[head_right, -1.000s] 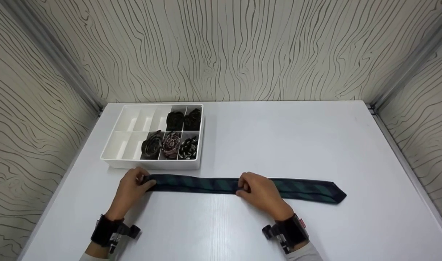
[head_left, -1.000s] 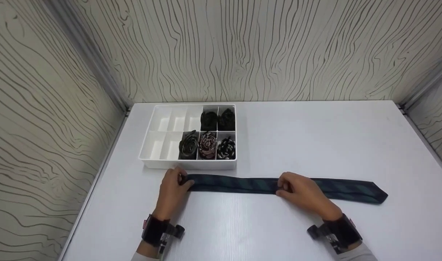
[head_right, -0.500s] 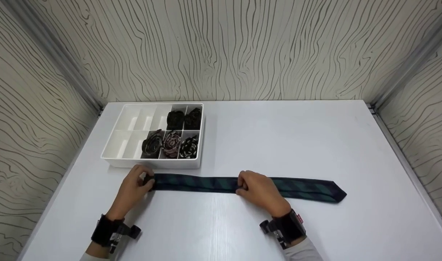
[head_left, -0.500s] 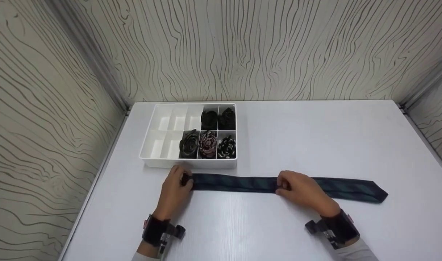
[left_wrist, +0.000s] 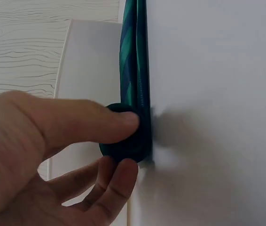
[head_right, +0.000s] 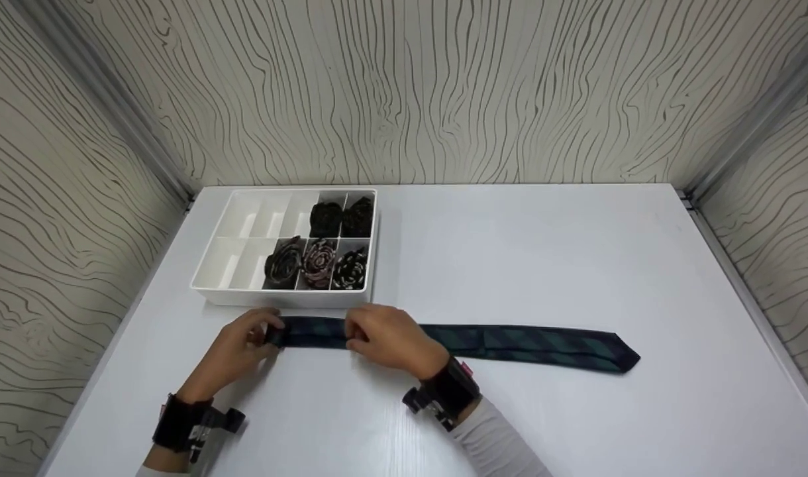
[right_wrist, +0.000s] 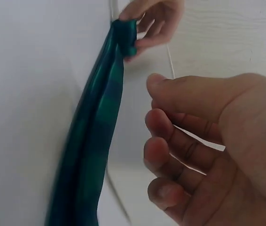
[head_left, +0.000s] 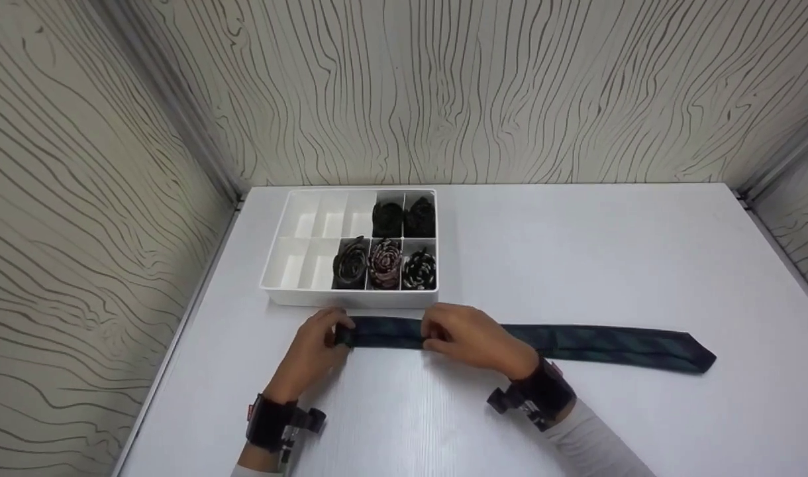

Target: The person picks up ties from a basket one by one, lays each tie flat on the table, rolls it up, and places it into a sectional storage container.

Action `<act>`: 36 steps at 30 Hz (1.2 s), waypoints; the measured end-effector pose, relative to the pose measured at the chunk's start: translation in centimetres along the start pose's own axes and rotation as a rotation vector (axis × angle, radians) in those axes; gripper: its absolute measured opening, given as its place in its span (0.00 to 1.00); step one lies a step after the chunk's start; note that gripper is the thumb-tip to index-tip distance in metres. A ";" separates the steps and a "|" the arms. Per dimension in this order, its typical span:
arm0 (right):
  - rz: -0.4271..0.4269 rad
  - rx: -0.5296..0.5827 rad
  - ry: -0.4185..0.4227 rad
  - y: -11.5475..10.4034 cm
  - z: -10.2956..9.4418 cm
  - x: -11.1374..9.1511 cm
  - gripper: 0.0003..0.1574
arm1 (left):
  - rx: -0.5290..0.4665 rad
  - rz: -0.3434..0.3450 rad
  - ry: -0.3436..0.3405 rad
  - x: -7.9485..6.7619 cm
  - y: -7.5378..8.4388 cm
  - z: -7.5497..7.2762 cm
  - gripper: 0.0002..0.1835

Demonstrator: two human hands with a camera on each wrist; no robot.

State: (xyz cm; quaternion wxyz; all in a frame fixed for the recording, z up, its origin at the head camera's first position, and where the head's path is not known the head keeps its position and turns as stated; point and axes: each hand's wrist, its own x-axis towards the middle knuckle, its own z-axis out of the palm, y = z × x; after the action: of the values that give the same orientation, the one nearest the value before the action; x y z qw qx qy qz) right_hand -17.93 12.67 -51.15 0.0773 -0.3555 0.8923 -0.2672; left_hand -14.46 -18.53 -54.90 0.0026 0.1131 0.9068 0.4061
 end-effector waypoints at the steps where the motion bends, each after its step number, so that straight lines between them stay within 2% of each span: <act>1: -0.020 -0.014 -0.004 -0.4 0.3 0.5 0.09 | 0.003 0.001 0.004 0.0 -0.1 0.0 0.18; 6: -0.089 -0.144 -0.068 -1.6 2.1 2.2 0.28 | 0.027 -0.003 0.023 -0.1 -0.1 0.1 0.17; 8: -0.095 -0.196 -0.089 -1.8 2.7 2.5 0.32 | 0.039 -0.001 0.024 -0.1 0.0 0.1 0.17; 11: -0.104 -0.238 -0.073 -2.1 3.3 3.1 0.28 | 0.055 -0.001 0.019 0.0 0.0 0.2 0.19; 14: -0.115 -0.214 -0.037 -2.7 3.7 4.1 0.25 | 0.063 -0.021 0.019 0.1 0.1 0.2 0.21; 18: -0.114 -0.155 -0.017 -3.8 4.6 5.6 0.27 | 0.095 -0.008 0.038 0.0 0.1 0.2 0.20; 22: -0.117 -0.175 0.024 -4.2 5.8 6.7 0.27 | 0.135 0.023 0.058 0.1 0.2 0.4 0.17; 25: -0.108 -0.173 0.052 -4.0 6.5 7.2 0.25 | 0.130 0.014 0.054 0.1 0.2 0.5 0.17; 28: -0.073 -0.137 0.050 -3.9 6.9 7.4 0.21 | 0.082 -0.002 0.032 0.0 0.1 0.5 0.19; 31: -0.036 -0.089 0.028 -3.8 6.9 7.6 0.20 | 0.040 0.010 0.014 -0.1 0.0 0.5 0.20; 36: -0.006 -0.051 -0.018 -3.6 6.8 7.7 0.27 | 0.074 0.071 0.013 0.0 0.1 0.3 0.17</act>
State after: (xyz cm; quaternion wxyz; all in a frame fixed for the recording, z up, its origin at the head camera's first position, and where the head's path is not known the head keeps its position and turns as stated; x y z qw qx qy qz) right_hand -19.20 2.42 -54.57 0.0753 -0.3622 0.8971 -0.2416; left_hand -14.43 -18.20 -55.01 -0.0219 0.1427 0.9165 0.3730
